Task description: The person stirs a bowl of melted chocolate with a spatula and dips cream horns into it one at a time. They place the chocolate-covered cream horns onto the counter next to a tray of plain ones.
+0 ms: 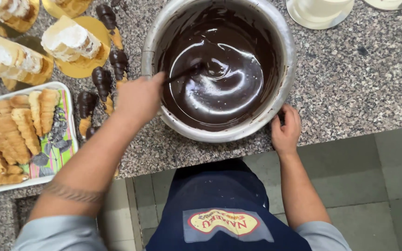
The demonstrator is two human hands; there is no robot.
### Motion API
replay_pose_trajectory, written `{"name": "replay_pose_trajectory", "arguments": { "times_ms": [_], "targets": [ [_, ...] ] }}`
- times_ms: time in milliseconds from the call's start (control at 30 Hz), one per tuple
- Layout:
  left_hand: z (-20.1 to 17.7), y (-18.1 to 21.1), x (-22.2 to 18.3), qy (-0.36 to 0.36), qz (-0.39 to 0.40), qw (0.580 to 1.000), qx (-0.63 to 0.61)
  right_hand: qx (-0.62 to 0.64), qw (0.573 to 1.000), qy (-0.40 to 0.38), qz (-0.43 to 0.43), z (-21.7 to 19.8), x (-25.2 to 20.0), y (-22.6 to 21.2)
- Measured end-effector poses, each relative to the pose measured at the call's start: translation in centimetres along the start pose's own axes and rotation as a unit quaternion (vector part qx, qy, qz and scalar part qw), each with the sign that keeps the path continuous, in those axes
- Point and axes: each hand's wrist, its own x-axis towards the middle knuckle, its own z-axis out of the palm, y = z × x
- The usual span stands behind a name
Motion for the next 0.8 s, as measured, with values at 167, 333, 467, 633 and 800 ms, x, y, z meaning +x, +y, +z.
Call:
{"name": "replay_pose_trajectory", "arguments": {
  "times_ms": [167,333,467,633,800],
  "targets": [
    [3.7,5.4,1.7,0.058,0.101,0.990,-0.075,-0.019,1.000,-0.008,-0.009,0.0,0.1,0.0],
    [1.3,1.5,-0.3,-0.081,0.028,0.996,-0.019,0.016,1.000,0.001,-0.002,0.1,-0.2,1.0],
    [2.8,2.2,1.5,0.037,0.002,0.999,-0.026,0.075,0.997,0.016,-0.004,0.6,-1.2,3.3],
    [3.0,5.9,1.0,-0.025,0.112,0.990,-0.079,0.142,0.989,-0.027,0.026,0.9,-2.1,5.3],
    [-0.3,1.6,0.5,-0.062,0.017,0.998,-0.010,0.325,0.933,-0.084,0.132,3.2,-2.3,2.4]
  ]
}}
